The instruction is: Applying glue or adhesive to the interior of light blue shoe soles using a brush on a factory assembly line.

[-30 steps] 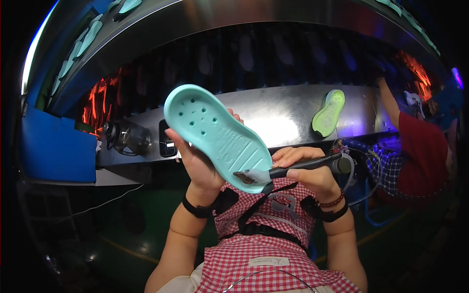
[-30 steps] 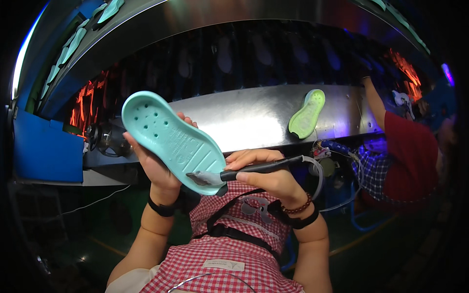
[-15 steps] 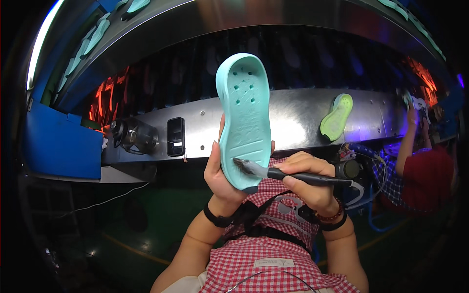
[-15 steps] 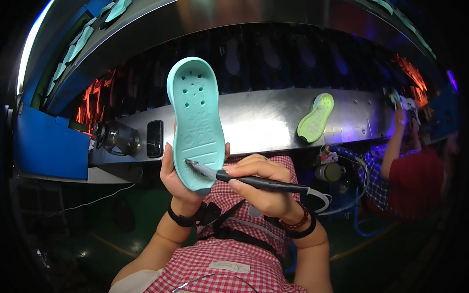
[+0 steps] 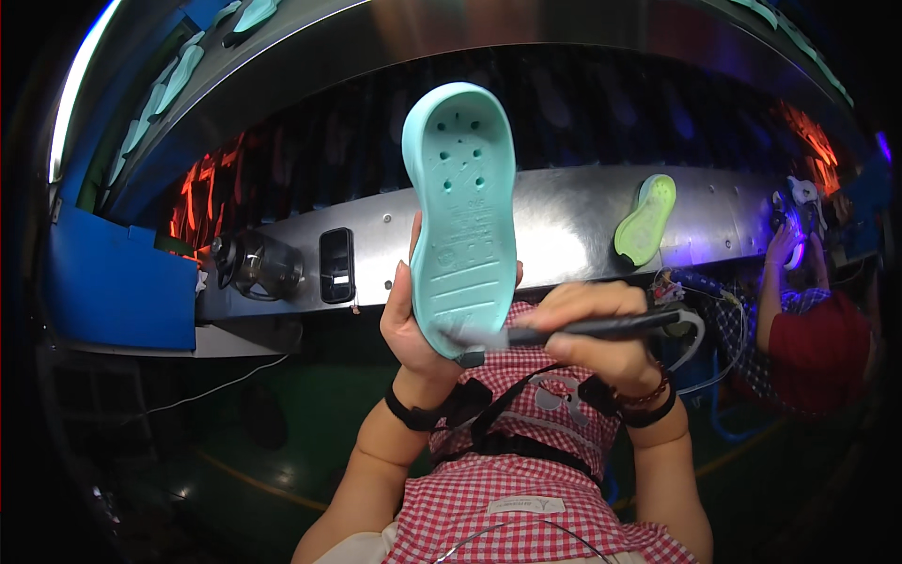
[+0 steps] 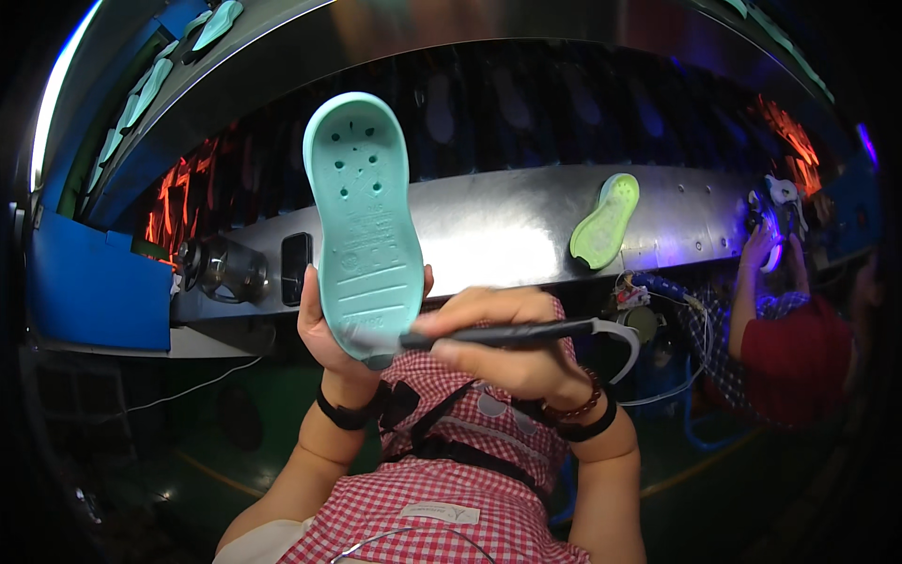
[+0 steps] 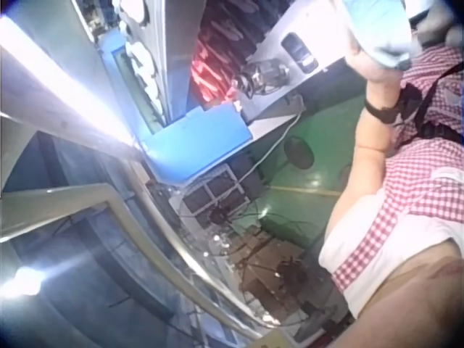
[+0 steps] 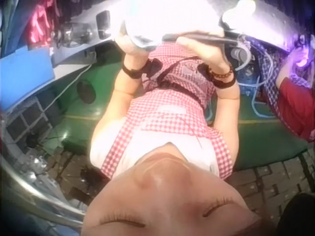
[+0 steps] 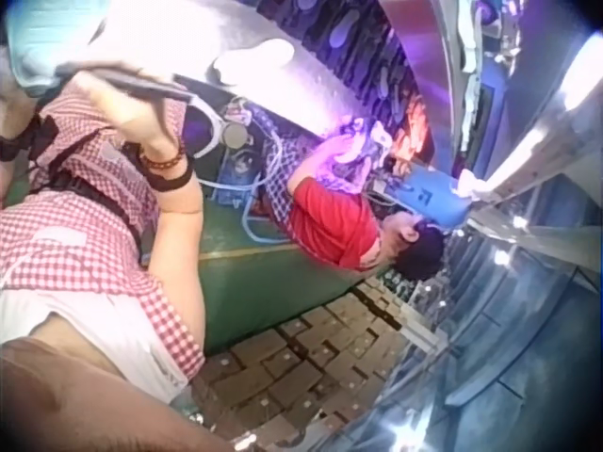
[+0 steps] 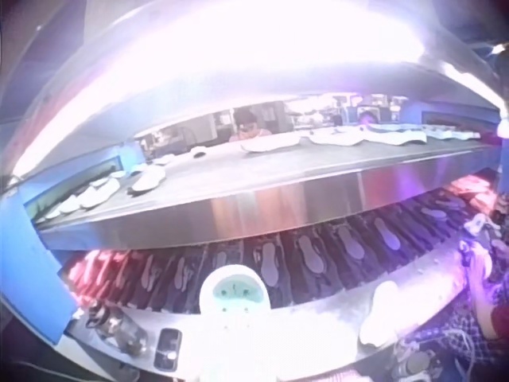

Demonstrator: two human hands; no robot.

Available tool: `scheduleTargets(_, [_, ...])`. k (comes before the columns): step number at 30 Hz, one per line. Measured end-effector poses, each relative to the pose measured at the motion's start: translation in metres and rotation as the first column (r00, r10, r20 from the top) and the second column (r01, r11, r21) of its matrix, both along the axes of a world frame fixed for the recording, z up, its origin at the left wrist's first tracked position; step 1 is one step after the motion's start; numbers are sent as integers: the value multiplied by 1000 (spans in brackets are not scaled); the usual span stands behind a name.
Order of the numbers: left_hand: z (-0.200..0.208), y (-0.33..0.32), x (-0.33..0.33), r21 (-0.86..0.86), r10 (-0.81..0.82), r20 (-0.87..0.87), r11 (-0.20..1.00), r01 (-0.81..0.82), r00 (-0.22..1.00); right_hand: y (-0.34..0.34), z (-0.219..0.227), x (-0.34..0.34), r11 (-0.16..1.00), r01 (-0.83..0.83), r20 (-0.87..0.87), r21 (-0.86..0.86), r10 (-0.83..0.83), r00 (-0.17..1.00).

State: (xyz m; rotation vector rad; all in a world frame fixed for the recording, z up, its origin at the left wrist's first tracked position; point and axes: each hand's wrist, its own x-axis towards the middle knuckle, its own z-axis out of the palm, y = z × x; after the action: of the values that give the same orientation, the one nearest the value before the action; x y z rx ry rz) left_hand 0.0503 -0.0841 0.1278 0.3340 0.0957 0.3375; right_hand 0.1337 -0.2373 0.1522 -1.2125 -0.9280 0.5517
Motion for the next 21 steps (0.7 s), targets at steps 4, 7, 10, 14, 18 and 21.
scheduleTargets(4, [-1,5,4,117,25,-75,993,-16,997,0,5,5,1000,12,171,-19,-9,985])
scheduleTargets(7, [-1,8,2,161,-14,-59,987,23,998,-2,6,6,997,-83,294,2,79,953])
scheduleTargets(10, [0,13,5,95,-61,12,994,59,998,-2,1,-1,999,12,338,-31,-1,941])
scheduleTargets(14, [-5,24,3,38,-257,85,966,255,963,-9,7,-7,959,-278,351,-52,279,894])
scheduleTargets(18, [7,25,4,154,-375,-246,895,418,894,-11,4,14,981,-176,309,-86,194,931])
scheduleTargets(21, [8,29,1,233,-421,-420,806,544,804,-18,12,20,914,-337,288,-227,394,873])
